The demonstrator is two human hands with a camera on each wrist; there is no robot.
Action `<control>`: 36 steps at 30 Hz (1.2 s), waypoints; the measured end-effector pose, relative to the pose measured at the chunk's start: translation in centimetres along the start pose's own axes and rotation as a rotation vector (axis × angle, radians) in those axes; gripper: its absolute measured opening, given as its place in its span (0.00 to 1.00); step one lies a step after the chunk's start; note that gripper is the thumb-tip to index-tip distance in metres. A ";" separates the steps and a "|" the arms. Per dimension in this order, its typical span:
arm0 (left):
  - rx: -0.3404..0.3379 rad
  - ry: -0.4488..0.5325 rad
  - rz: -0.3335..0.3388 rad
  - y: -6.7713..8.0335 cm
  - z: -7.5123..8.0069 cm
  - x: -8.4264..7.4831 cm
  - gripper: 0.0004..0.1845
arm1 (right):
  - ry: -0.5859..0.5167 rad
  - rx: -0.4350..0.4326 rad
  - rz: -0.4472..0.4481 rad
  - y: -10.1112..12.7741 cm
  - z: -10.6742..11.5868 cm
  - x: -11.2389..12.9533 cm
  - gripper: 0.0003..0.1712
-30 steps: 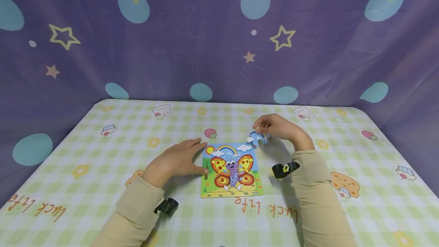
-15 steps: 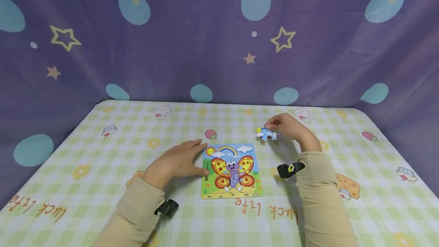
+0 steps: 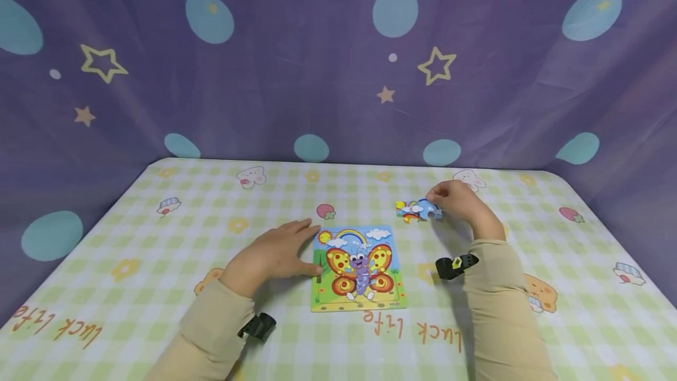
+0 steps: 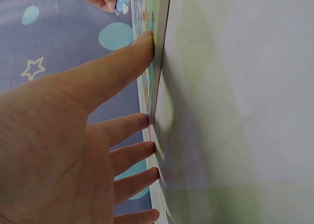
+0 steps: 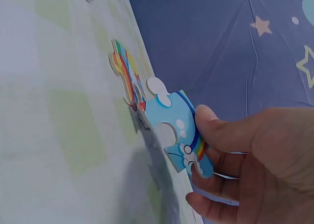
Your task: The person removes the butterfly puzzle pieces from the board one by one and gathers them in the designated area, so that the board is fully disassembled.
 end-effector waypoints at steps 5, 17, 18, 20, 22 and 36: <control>0.006 0.000 0.006 -0.1 -0.1 0.1 0.47 | 0.024 -0.022 -0.042 -0.1 0.3 -0.8 0.11; 0.021 0.005 0.003 -0.2 0.1 -0.3 0.47 | -0.014 -0.040 -0.062 -0.3 0.3 -2.3 0.18; 0.023 0.004 0.005 -0.1 0.1 -0.3 0.47 | -0.017 -0.038 -0.059 -0.3 0.2 -2.3 0.19; 0.024 0.003 0.005 0.0 0.1 -0.2 0.47 | -0.018 -0.035 -0.047 -0.4 0.1 -2.4 0.20; 0.024 0.004 0.006 0.0 0.1 -0.1 0.47 | -0.012 -0.035 -0.042 -0.5 0.1 -2.5 0.20; 0.025 -0.009 -0.007 0.0 0.2 -0.1 0.48 | -0.056 -0.040 -0.089 0.0 0.4 -0.7 0.22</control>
Point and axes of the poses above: each hand's wrist, its own y-axis away from the middle knuckle, its own z-axis out of the back of the hand, x = y × z, the point moved 3 cm from there along -y, towards the middle knuckle, and after that the axes turned 6 degrees about -y, right-handed, at the moved point
